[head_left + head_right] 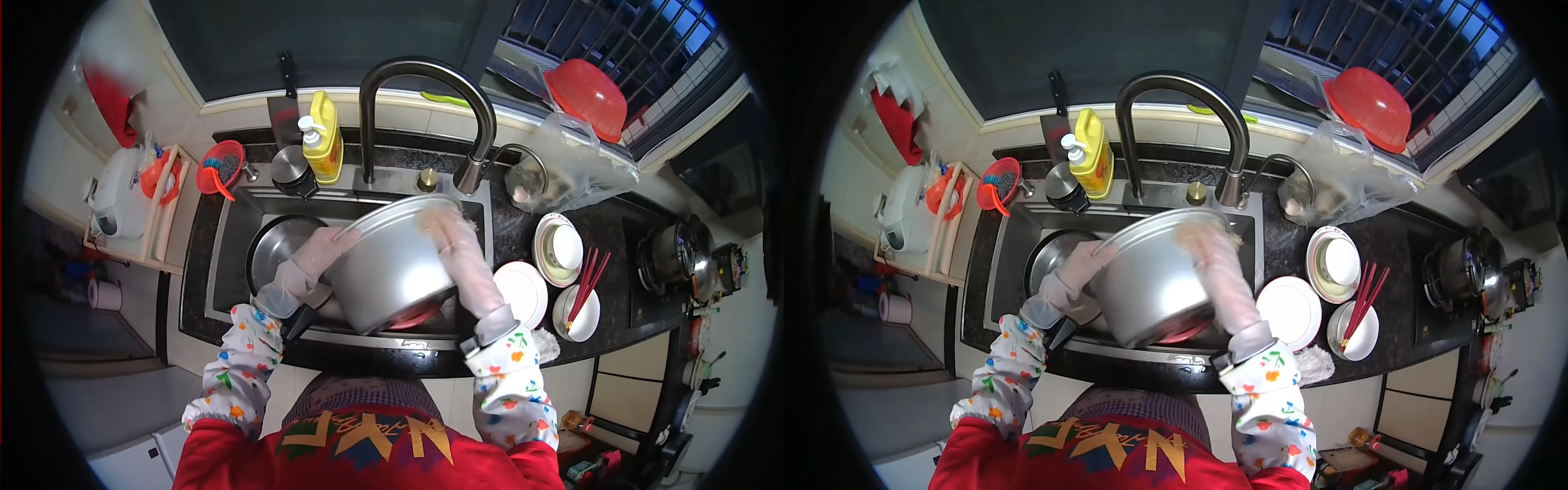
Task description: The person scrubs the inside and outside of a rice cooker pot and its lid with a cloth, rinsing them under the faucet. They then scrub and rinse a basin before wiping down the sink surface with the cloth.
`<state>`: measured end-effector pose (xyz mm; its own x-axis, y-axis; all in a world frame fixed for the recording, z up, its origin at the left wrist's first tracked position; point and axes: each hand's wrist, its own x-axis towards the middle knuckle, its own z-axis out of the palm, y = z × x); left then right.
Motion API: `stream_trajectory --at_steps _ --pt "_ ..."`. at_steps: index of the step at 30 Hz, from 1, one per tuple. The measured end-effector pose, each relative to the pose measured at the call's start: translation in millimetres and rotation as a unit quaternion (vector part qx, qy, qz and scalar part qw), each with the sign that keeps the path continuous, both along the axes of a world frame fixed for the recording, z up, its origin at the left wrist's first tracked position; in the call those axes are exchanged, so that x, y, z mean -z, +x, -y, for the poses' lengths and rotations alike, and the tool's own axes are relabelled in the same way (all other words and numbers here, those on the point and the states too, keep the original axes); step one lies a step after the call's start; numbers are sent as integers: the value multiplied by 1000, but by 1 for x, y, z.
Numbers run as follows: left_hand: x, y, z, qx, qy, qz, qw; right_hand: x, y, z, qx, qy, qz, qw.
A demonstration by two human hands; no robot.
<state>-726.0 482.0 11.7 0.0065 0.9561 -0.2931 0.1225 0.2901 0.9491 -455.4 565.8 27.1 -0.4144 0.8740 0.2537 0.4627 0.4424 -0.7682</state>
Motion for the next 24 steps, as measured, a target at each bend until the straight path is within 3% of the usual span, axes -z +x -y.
stream_trajectory --at_steps 2,4,11,14,16,18,19,20,21,22,24 --pt "4 -3 -3 18 -8 -22 1000 4 -26 11 -88 121 50 987" --pt "11 -6 -7 26 -46 -60 997 -18 -57 29 -147 150 100 973" --pt "1 1 -5 31 9 -66 997 -39 -67 18 -121 271 144 944" --pt "-1 -4 -5 44 -37 -78 995 -24 -64 -20 -155 241 163 944" --pt "19 -13 -6 3 2 -11 1000 -5 -47 -43 -149 203 160 955" --pt "31 -16 -1 -17 9 -9 1000 6 -22 -61 -105 24 10 994" --pt "31 -18 1 -38 14 -9 999 -1 -14 -59 -105 28 8 994" --pt "32 -20 3 -38 16 -11 999 -6 -3 -50 -55 -138 -66 987" --pt "33 -20 6 -46 30 -31 998 -8 8 -42 -3 -301 -137 944" --pt "34 -20 10 -54 43 -51 996 13 18 -46 -3 -303 -137 943" --pt "38 -23 8 -49 24 -42 998 89 39 -56 3 -398 -258 880"
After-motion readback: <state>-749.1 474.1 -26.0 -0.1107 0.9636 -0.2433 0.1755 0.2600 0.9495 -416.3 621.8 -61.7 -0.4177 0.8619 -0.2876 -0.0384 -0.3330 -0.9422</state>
